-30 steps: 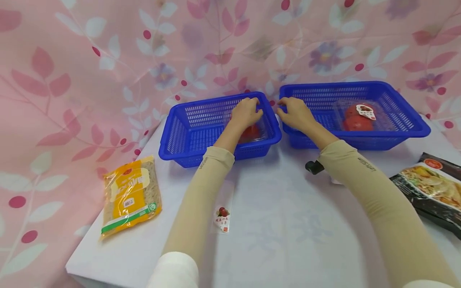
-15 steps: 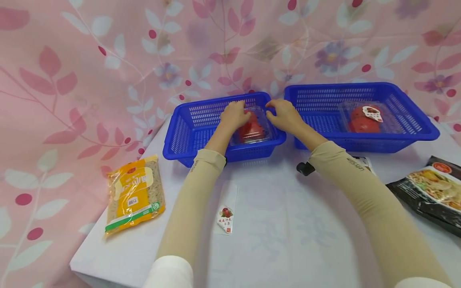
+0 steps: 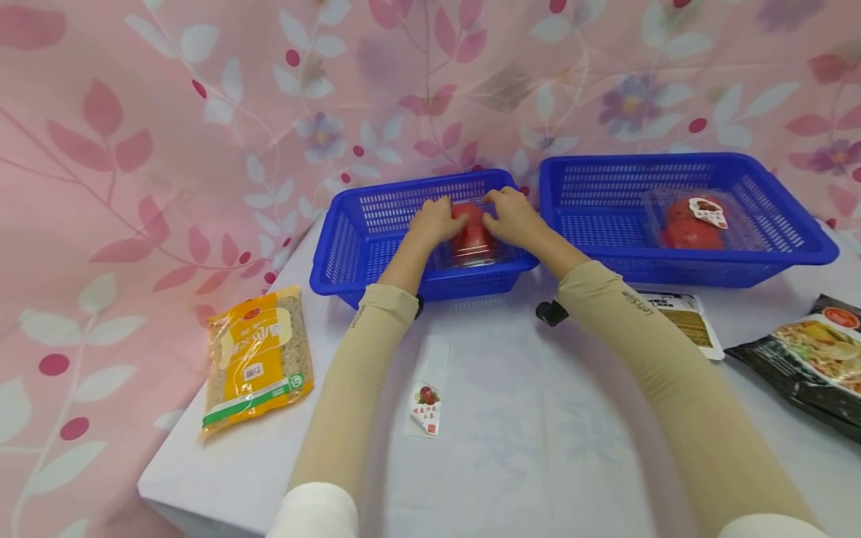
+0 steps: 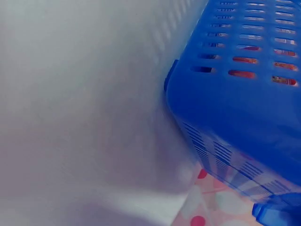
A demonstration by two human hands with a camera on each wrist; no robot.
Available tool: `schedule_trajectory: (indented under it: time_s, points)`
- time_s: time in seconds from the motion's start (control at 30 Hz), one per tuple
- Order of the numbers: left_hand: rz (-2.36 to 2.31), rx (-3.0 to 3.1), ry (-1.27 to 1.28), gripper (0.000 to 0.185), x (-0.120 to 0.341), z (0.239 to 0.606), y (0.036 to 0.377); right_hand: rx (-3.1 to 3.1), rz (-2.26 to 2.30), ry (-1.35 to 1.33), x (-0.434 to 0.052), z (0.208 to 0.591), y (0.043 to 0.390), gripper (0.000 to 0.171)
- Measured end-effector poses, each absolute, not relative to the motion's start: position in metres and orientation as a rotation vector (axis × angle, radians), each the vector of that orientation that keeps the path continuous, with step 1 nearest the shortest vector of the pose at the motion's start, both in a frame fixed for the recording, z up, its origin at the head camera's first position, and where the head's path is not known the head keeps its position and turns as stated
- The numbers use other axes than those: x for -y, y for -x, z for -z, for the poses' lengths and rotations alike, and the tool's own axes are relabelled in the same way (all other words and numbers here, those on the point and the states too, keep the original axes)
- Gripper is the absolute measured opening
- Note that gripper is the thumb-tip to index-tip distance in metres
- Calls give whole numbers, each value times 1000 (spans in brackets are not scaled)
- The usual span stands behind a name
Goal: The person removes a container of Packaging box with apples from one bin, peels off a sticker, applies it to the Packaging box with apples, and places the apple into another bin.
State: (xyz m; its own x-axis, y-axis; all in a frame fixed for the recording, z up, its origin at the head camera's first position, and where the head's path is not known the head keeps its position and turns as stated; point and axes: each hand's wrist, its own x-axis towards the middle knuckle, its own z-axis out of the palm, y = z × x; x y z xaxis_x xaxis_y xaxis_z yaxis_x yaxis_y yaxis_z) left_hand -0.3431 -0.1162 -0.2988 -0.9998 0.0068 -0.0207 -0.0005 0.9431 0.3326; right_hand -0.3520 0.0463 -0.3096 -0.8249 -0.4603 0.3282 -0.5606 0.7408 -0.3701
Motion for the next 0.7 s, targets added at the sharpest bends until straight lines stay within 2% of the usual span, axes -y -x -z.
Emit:
schedule_trajectory:
  time_s: [0.43,0.7]
  points:
    - [-589,-2973,14,61,118,312,343,3015,-270,-682,-29,319,357,55]
    - [-686,-2897,25,67,122,313,344,3001,-242,-707,-22,321,358,51]
